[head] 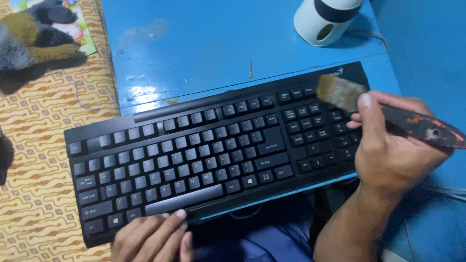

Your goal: Cleaning a computer keyboard using a brush.

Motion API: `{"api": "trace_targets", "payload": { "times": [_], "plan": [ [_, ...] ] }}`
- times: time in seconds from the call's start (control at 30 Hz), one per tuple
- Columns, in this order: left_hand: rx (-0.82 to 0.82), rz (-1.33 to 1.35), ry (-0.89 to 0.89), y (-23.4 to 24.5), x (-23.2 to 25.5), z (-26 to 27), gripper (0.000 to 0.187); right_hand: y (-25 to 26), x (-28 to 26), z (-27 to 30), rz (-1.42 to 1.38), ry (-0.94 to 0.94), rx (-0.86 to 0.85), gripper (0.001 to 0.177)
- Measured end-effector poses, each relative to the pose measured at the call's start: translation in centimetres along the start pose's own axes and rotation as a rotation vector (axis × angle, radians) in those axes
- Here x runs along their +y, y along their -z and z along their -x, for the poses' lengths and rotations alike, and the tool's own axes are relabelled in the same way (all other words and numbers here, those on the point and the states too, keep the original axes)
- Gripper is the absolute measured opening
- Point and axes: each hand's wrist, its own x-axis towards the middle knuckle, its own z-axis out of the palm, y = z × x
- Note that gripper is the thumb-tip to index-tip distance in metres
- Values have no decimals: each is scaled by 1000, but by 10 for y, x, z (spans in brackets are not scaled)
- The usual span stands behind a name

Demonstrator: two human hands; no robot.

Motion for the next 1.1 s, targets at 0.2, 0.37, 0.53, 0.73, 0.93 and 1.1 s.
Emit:
{"api": "trace_targets", "payload": {
  "times": [0.2,0.37,0.53,0.73,0.93,1.1],
  "plan": [
    [21,91,-27,-15,25,-46,11,0,2,-1,-15,11,13,11],
    [62,194,-19,-21,46,-91,15,1,1,-2,-53,-33,-17,11],
    [-82,320,2,-27,55,-128,24,-1,-1,-3,-67,-20,11,10],
    [-216,315,-11,-49,58,-144,39,4,-4,-4,21,61,-81,10],
    [-304,321,9,-59,62,-152,49,14,11,5,72,-13,-22,11],
    [-292,305,18,-63,62,-146,46,19,12,9,126,64,-48,9]
  ]
}}
